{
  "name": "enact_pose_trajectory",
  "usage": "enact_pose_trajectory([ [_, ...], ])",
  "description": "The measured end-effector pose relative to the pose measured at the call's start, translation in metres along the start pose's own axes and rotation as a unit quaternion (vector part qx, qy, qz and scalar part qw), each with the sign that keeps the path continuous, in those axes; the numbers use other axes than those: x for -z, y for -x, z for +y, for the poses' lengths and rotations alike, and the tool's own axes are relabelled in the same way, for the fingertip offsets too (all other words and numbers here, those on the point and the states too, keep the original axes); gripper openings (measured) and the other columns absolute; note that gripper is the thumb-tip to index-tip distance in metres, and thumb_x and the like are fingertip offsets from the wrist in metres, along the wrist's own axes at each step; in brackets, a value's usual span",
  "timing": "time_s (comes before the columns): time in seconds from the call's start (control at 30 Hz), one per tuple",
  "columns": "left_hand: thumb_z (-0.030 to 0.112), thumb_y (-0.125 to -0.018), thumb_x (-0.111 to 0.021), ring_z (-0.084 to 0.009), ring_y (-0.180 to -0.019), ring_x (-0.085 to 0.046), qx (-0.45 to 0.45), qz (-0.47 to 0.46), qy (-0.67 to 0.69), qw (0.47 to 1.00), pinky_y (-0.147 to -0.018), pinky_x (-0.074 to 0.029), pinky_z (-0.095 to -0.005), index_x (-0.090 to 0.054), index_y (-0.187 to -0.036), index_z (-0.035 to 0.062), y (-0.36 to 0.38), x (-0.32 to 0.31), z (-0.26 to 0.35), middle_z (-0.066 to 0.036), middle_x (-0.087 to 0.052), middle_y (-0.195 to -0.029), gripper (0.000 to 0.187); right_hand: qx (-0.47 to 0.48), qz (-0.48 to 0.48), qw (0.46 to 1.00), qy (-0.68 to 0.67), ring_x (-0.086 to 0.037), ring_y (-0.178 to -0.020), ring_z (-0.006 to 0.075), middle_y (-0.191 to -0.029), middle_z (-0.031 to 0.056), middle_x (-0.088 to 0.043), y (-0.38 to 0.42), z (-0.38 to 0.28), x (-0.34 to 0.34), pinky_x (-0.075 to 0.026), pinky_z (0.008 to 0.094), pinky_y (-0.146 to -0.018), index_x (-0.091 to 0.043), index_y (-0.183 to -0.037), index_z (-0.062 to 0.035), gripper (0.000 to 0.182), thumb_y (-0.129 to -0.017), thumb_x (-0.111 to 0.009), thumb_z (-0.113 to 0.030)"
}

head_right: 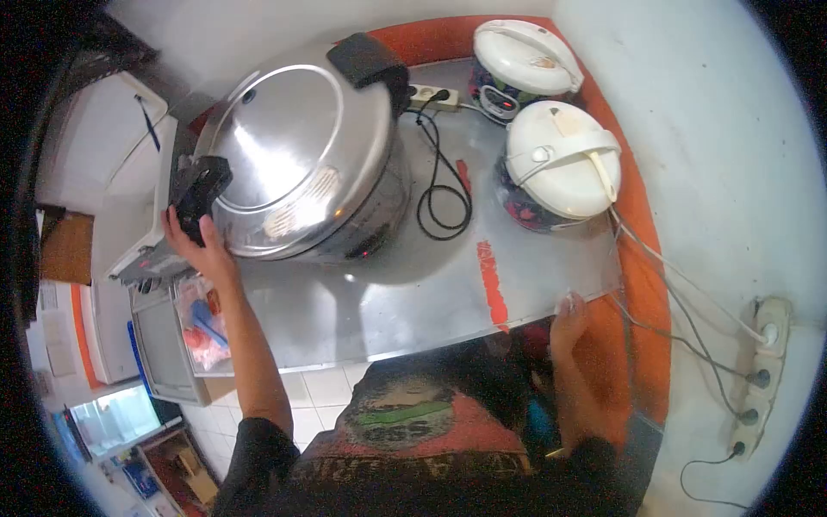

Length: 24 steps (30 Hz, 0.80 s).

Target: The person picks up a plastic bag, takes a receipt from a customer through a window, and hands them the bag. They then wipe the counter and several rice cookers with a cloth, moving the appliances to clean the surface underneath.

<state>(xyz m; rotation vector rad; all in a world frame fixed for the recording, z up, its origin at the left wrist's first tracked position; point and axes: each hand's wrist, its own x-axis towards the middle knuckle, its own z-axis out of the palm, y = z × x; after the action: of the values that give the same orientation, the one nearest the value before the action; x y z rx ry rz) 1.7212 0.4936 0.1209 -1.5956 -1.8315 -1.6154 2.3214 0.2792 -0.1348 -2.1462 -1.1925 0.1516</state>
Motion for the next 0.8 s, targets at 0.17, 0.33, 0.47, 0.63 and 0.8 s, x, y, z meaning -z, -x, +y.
enact_pose_trajectory([
  [0.17, 0.026, -0.09, -0.061, -0.0415, -0.141, -0.032, -0.059, 0.049, -0.035, 0.996, -0.114, -0.027, -0.0483, -0.047, -0.142, 0.0017, 0.009, -0.011, -0.007, -0.026, -0.03, -0.154, 0.059, -0.01, -0.137, 0.987, -0.088, -0.06, -0.106, 0.0307, -0.11, 0.0159, -0.067, 0.047, -0.128, -0.028, -0.044, 0.0418, -0.098, -0.068, -0.108, -0.0015, 0.023, -0.091, -0.062, -0.015],
  [0.33, 0.027, -0.075, -0.073, -0.0476, -0.142, -0.027, -0.068, 0.039, -0.072, 0.994, -0.115, -0.02, -0.0586, -0.037, -0.15, 0.0041, 0.034, -0.017, 0.056, -0.029, -0.028, -0.154, 0.087, 0.171, -0.29, 0.93, -0.146, -0.059, -0.107, 0.0333, -0.114, 0.0145, -0.066, 0.104, -0.221, -0.11, -0.042, 0.0421, -0.099, -0.067, -0.111, -0.0043, 0.025, -0.088, -0.064, -0.015],
  [0.47, 0.022, -0.076, -0.074, -0.0509, -0.144, -0.022, -0.036, -0.024, 0.053, 0.998, -0.116, -0.022, -0.0562, -0.035, -0.15, 0.0013, 0.066, -0.001, 0.097, -0.029, -0.025, -0.156, 0.086, 0.185, -0.44, 0.839, -0.262, -0.047, -0.128, 0.032, -0.134, 0.0161, -0.055, 0.187, -0.293, -0.177, -0.037, 0.0436, -0.108, -0.063, -0.121, -0.0058, 0.031, -0.093, -0.057, -0.018],
  [0.63, 0.016, -0.08, -0.071, -0.0424, -0.14, -0.035, 0.034, -0.239, 0.261, 0.935, -0.115, -0.029, -0.0481, -0.032, -0.15, 0.0006, 0.111, 0.05, 0.074, -0.024, -0.034, -0.153, 0.081, 0.553, -0.359, 0.739, -0.138, -0.047, -0.129, 0.0371, -0.138, 0.0092, -0.055, 0.277, -0.334, -0.277, -0.034, 0.0516, -0.11, -0.065, -0.12, -0.0086, 0.039, -0.082, -0.064, -0.014],
  [0.8, 0.006, -0.086, -0.065, -0.0328, -0.119, -0.06, 0.178, -0.311, 0.14, 0.923, -0.104, -0.042, -0.0413, -0.04, -0.144, 0.0021, 0.191, 0.169, -0.041, -0.018, -0.063, -0.125, 0.063, 0.527, -0.349, 0.765, -0.122, -0.045, -0.131, 0.0362, -0.139, 0.0038, -0.055, 0.269, -0.405, -0.295, -0.036, 0.052, -0.108, -0.065, -0.121, -0.0118, 0.036, -0.085, -0.06, -0.012],
])
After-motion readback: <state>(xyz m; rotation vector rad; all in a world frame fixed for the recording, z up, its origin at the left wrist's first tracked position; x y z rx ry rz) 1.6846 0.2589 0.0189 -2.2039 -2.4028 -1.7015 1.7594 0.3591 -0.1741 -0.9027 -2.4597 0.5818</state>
